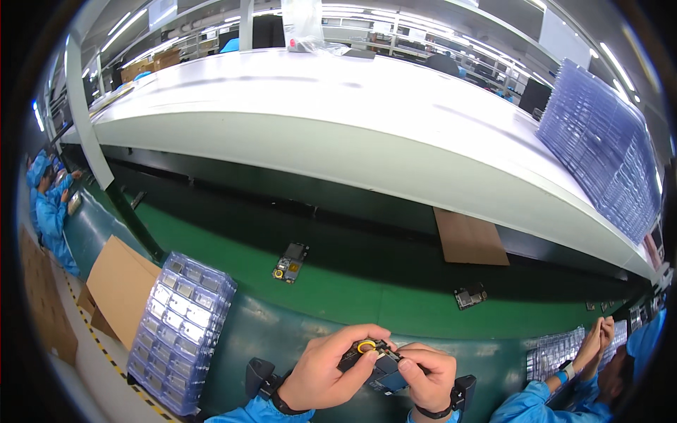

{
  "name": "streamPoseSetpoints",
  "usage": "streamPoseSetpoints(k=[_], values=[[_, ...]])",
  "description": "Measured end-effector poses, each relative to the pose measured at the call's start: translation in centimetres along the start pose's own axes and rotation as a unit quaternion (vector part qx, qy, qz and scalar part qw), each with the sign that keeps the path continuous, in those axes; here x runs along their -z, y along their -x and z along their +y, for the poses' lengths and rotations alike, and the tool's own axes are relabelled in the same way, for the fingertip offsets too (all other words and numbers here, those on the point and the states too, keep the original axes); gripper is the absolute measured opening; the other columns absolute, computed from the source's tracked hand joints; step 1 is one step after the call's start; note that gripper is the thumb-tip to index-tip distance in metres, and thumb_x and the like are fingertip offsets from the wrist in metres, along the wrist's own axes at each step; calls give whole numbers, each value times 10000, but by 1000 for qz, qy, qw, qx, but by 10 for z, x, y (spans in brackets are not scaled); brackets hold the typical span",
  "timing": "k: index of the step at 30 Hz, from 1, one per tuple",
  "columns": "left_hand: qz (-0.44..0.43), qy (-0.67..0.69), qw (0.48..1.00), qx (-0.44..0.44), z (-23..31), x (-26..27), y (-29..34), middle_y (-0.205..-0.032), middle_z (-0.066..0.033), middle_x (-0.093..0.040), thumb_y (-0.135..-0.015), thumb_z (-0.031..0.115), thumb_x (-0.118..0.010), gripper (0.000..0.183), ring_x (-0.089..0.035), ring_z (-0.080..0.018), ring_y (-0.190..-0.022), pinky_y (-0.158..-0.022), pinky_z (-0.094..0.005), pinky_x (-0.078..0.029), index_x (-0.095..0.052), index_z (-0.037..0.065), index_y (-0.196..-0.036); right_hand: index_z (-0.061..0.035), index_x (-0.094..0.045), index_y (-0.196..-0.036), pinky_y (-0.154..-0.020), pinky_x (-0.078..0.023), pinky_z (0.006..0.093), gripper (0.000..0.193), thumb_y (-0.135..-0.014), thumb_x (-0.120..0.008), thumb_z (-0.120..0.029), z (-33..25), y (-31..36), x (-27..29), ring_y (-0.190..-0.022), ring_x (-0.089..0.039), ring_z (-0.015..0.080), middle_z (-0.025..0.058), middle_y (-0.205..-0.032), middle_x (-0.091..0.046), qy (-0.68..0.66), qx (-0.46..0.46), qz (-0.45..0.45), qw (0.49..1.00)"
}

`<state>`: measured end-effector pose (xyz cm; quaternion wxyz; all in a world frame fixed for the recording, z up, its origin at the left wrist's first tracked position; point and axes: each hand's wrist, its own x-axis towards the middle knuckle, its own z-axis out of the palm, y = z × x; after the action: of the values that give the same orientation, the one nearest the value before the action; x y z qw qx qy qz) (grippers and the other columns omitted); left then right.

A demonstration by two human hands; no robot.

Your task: Manually assemble and inspect electronic circuit boards on a factory production line.

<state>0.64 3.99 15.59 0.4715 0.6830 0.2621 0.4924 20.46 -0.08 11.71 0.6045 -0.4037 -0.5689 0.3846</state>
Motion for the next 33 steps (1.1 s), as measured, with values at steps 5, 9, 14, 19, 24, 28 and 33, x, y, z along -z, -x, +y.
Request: streamPoseSetpoints(k=[5, 9, 14, 19, 24, 28, 33], values=[[-1, 5, 1000, 27, -1, 3, -4, -1072, -155, -740, -941, -53, -587, 291, -710, -180, -1001, -896, -309, -553, -589, -50, -1232, 116, -734, -960, -694, -496, 277, 172, -880, -714, -34, 4, -4, -2, -778, -662, 194, 186, -888, -732, -25, -20, 7, 999], [-6, -6, 999, 46, -4, 7, -7, -1059, -142, -744, -942, -38, -596, 299, -713, -176, -990, -890, -304, -553, -592, -30, -1241, 109, -736, -957, -640, -466, 255, 153, -873, -719, -18, 5, -6, -4, -731, -640, 159, 156, -847, -726, 36, -10, -5, 999], [-19, -28, 996, 80, -13, 11, -10, -1044, -111, -746, -942, -19, -613, 344, -707, -157, -966, -869, -302, -551, -574, -2, -1284, 79, -739, -911, -508, -354, 216, 107, -887, -725, -25, 9, -8, -9, -580, -527, 62, 70, -747, -678, 45, -51, 11, 998], [-21, -8, 995, 94, -12, 10, -14, -1037, -96, -739, -947, -22, -606, 442, -677, -125, -967, -873, -289, -525, -486, 8, -1371, 54, -730, -902, -484, -322, 209, 121, -917, -718, -66, 12, -8, -5, -541, -487, 49, 42, -733, -666, -21, -106, 20, 994], [-22, -26, 993, 114, -11, 10, -11, -1028, -93, -739, -952, -12, -617, 442, -672, -114, -967, -876, -289, -517, -465, 10, -1367, 60, -712, -897, -548, -378, 202, 151, -920, -725, -89, 10, -6, -11, -622, -547, 58, 58, -785, -692, -113, -129, 16, 985], [-27, -49, 993, 100, -10, 6, -8, -1019, -93, -738, -958, -1, -620, 396, -674, -118, -964, -874, -285, -511, -467, 15, -1323, 74, -700, -954, -647, -494, 215, 124, -880, -753, -11, 9, -4, -7, -730, -647, 93, 97, -862, -727, -136, -157, -38, 977], [-21, -64, 992, 108, -6, 1, -5, -1024, -99, -739, -959, 0, -622, 365, -676, -122, -966, -864, -283, -510, -475, 12, -1293, 70, -686, -1048, -709, -545, 228, 154, -919, -740, 5, 13, -3, 2, -812, -681, 90, 98, -934, -739, -164, -153, -85, 971]])
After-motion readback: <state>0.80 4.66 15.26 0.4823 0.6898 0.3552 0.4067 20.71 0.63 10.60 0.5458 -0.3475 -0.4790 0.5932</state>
